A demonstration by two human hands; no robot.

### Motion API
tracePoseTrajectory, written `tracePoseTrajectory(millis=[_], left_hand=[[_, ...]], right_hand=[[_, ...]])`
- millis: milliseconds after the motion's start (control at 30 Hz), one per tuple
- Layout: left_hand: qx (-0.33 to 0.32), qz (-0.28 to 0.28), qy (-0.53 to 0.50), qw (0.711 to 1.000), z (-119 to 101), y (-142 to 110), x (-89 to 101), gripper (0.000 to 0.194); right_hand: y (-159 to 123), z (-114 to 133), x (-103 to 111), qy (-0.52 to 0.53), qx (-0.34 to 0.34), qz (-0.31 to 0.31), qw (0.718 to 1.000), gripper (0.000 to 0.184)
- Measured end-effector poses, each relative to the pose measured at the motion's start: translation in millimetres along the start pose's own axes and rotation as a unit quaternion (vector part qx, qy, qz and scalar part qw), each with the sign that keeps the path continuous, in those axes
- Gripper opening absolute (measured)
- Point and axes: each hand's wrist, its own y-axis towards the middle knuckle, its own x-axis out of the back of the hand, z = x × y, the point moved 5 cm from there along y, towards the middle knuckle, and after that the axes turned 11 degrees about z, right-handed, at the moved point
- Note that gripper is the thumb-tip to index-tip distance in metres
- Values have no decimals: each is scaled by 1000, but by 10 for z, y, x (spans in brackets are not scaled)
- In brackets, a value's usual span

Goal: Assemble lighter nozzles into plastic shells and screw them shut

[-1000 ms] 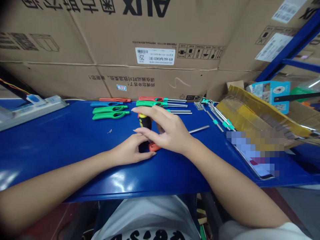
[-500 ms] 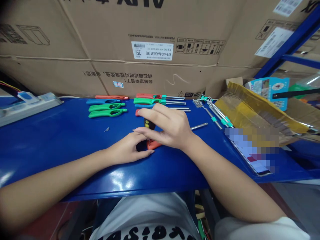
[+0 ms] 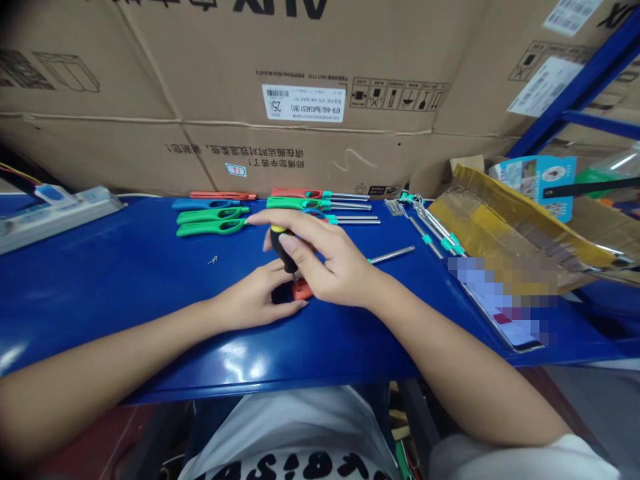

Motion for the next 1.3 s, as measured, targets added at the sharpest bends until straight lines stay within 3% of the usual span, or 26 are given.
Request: tracePoseTrajectory(millis=[167, 367, 433, 533, 700, 800, 867, 967, 1033, 1100, 1167, 1233, 1300], left_hand=[[11, 9, 3, 1000, 4, -2, -5, 26], [-3, 4, -1, 1000, -10, -4, 6, 35], [2, 11, 2, 1000, -6, -4, -2, 35], [13, 14, 7, 1000, -2, -3, -3, 31], [8, 12, 17, 1000, -17, -4, 9, 35], [3, 12, 13, 1000, -22, -6, 9, 36], [3, 9, 12, 1000, -22, -8, 13, 34], [9, 10, 16, 1000, -19, -13, 12, 37], [10, 14, 18, 1000, -16, -16, 7, 40], [6, 17, 17, 1000, -14, -18, 0, 38], [2, 17, 14, 1000, -13, -17, -3, 33], [1, 15, 15, 1000, -13, -14, -2, 31], [2, 13, 15, 1000, -13, -12, 1, 32]], right_hand=[[-51, 64, 77, -138, 73, -90, 984, 21], [12, -43, 5, 37, -14, 9, 999, 35], [-6, -37, 48, -11, 10, -30, 999, 27], [-55, 17, 94, -112, 84, -86, 986, 30], [-24, -105, 47, -3, -5, -33, 999, 37], [-56, -61, 95, -78, 44, -89, 992, 25], [-78, -31, 99, -102, 80, -102, 986, 28], [-51, -119, 45, -17, 13, -50, 998, 40], [-48, -171, 32, 2, -30, -49, 998, 35], [-70, -147, 73, -55, -3, -98, 994, 28], [-98, -87, 97, -116, 51, -131, 983, 32], [-88, -74, 64, -106, 56, -96, 988, 36], [-61, -106, 3, -44, 13, -33, 998, 40]])
